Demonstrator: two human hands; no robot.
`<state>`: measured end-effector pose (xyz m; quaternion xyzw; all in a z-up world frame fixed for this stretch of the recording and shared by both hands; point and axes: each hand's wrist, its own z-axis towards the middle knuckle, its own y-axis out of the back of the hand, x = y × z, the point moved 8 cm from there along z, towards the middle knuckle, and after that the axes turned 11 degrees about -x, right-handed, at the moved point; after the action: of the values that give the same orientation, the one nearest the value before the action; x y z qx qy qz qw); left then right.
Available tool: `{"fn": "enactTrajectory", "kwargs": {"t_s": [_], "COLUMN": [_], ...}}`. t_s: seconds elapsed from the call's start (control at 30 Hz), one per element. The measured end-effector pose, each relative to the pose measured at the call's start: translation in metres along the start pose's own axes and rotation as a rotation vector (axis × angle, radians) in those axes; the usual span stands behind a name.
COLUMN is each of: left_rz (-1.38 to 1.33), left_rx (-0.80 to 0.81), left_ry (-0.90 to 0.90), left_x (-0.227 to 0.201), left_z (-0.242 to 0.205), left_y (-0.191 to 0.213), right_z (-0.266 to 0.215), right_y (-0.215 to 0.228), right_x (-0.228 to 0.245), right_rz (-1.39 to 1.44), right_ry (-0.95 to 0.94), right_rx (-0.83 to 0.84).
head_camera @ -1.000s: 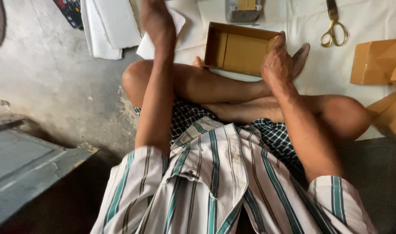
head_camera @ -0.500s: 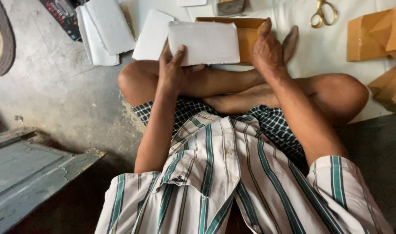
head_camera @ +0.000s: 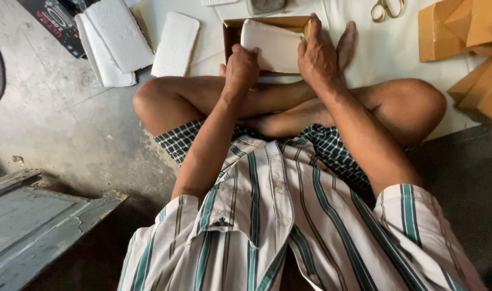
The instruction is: The person places white foam sheets and a small black box into a cardboard box, then closes and seals it with packing tape. The process is repeated for a second box.
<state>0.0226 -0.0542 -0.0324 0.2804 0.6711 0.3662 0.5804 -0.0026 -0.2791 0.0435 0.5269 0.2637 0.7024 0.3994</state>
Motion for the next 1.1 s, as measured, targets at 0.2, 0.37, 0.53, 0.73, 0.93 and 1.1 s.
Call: {"fn": "enactTrajectory", "kwargs": {"t_s": [0.2, 0.37, 0.53, 0.73, 0.93, 1.1], "left_rz": [0.359, 0.475, 0.799, 1.026, 0.851, 0.305], "left_rx": [-0.058, 0.039, 0.366, 0.344, 0.444, 0.642], "left_ry": [-0.112, -0.454, -0.819, -0.971, -0.798, -0.857], "left_x": [-0.051, -0.075, -0.044, -0.021, -0.047, -0.084], "left_z": [-0.005, -0.004, 0.017, 0.017, 0.017, -0.004], "left_y": [0.060, 0.054, -0.035, -0.089, -0.045, -0.030], "right_z": [0.002, -0.005, 0.005, 0.001, 0.005, 0.002], "right_y": [-0.001, -0.001, 0.004, 0.000, -0.003, -0.003], "right_x": [0.002, -0.001, 0.007, 0.001, 0.008, 0.001], "right_rz": [-0.030, 0.015, -0.005, 0.039, 0.052, 0.049], "right_ry": [-0.002, -0.092, -0.072, -0.084, -0.051, -0.121], "right_rx": [-0.027, 0.037, 0.041, 0.041, 0.038, 0.083]}}
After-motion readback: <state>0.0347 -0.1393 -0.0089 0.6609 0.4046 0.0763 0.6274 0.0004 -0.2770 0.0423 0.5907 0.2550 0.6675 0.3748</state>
